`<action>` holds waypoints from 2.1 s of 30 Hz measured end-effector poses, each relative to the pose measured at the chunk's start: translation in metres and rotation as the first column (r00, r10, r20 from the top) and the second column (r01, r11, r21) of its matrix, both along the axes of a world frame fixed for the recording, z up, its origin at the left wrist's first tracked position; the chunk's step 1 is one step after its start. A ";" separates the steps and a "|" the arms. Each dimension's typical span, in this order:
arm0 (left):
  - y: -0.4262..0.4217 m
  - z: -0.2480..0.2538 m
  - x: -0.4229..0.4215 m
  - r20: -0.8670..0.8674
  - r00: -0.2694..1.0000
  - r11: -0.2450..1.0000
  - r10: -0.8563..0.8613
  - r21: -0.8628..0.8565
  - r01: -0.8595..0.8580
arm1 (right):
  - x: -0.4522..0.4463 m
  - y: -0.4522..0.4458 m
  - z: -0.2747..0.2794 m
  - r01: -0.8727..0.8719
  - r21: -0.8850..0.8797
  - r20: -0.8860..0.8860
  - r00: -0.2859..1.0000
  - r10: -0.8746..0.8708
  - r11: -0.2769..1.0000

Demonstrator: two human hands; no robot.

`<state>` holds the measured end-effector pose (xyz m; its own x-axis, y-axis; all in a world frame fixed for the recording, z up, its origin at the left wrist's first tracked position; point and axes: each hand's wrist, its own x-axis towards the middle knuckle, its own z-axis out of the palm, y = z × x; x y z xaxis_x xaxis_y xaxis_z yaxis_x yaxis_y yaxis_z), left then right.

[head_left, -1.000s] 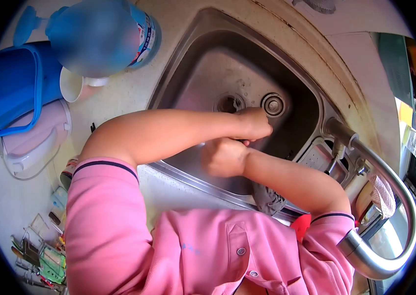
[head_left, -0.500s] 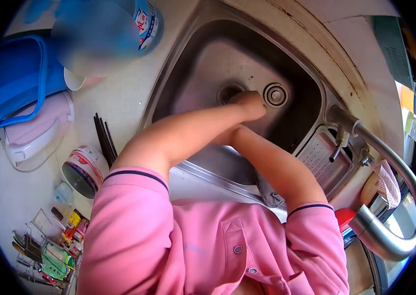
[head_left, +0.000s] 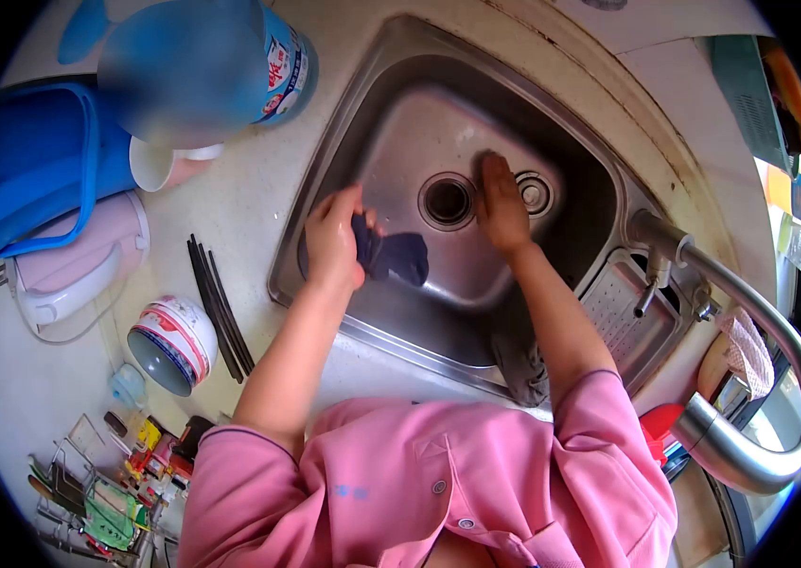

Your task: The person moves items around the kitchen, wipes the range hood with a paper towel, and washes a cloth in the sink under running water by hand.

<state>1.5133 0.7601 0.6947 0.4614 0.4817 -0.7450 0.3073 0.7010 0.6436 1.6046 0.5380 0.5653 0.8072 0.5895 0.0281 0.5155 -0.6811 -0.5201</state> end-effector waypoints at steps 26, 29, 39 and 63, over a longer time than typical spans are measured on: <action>-0.011 0.019 -0.045 0.066 0.997 0.982 0.046 -0.184 -0.033 | -0.017 -0.010 -0.030 0.393 -0.522 0.082 0.907 -0.414 0.757; -0.011 0.021 -0.043 0.064 0.996 0.978 0.063 -0.202 -0.049 | -0.053 0.022 -0.032 0.090 -0.473 -0.060 0.989 -0.134 0.877; -0.012 0.015 -0.045 0.067 0.998 0.983 0.013 -0.185 -0.001 | -0.067 0.046 -0.004 -0.115 -0.301 -0.066 0.993 0.099 0.947; -0.038 0.078 -0.094 -0.337 0.659 -0.171 -0.672 0.937 0.304 | -0.085 -0.032 0.160 0.865 0.307 -0.925 0.369 -0.090 0.398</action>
<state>1.4194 0.7223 0.7724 0.9630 0.1438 0.2281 -0.0271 -0.7903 0.6121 1.5200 0.5061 0.7253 0.8174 0.1362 -0.5597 -0.5757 0.1579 -0.8023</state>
